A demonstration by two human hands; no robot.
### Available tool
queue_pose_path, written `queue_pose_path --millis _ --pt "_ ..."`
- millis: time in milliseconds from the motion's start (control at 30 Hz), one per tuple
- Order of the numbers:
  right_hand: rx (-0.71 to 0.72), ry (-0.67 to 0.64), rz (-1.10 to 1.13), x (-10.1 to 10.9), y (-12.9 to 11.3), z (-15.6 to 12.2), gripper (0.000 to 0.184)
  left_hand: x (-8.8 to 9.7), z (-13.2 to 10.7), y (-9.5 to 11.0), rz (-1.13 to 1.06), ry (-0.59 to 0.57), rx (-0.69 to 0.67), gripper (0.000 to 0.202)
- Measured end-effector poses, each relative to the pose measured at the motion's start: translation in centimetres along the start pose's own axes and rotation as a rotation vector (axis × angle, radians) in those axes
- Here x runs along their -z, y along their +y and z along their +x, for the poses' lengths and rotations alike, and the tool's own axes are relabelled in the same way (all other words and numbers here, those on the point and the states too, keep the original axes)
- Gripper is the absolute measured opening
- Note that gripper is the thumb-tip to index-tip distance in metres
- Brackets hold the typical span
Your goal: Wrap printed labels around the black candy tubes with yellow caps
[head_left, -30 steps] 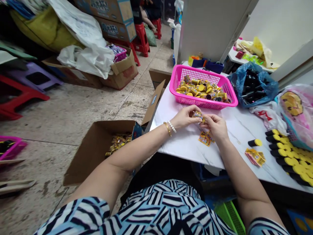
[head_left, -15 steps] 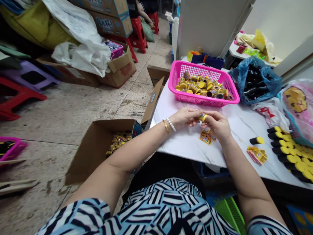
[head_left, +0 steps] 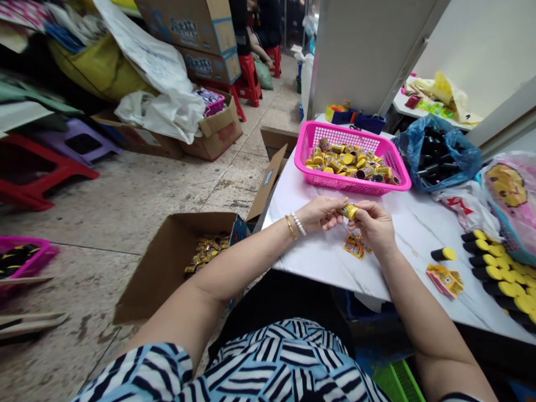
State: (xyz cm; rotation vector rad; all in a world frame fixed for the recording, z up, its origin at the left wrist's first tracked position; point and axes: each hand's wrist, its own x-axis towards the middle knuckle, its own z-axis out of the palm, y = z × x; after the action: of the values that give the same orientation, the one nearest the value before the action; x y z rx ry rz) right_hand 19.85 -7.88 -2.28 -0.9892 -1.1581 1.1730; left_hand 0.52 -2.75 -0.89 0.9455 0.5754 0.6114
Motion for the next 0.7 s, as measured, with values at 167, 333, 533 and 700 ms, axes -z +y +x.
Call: queue_pose_path --millis 167,333,533,700 --pt "0.064 -0.072 -0.125 -0.1 -0.2 -0.2 0.028 0.1 0.1 -0.4 0.061 0.075 0.033 0.057" --pt "0.131 -0.004 -0.113 -0.3 -0.3 -0.5 0.022 0.1 0.2 -0.6 0.007 0.041 0.045 0.055" --pt "0.204 -0.017 -0.177 -0.8 -0.5 -0.8 0.018 0.3 0.6 -1.0 0.004 0.074 0.077 0.056" --pt "0.216 -0.036 -0.244 -0.7 -0.6 -1.0 0.019 0.4 0.5 -1.1 0.006 0.094 0.125 0.054"
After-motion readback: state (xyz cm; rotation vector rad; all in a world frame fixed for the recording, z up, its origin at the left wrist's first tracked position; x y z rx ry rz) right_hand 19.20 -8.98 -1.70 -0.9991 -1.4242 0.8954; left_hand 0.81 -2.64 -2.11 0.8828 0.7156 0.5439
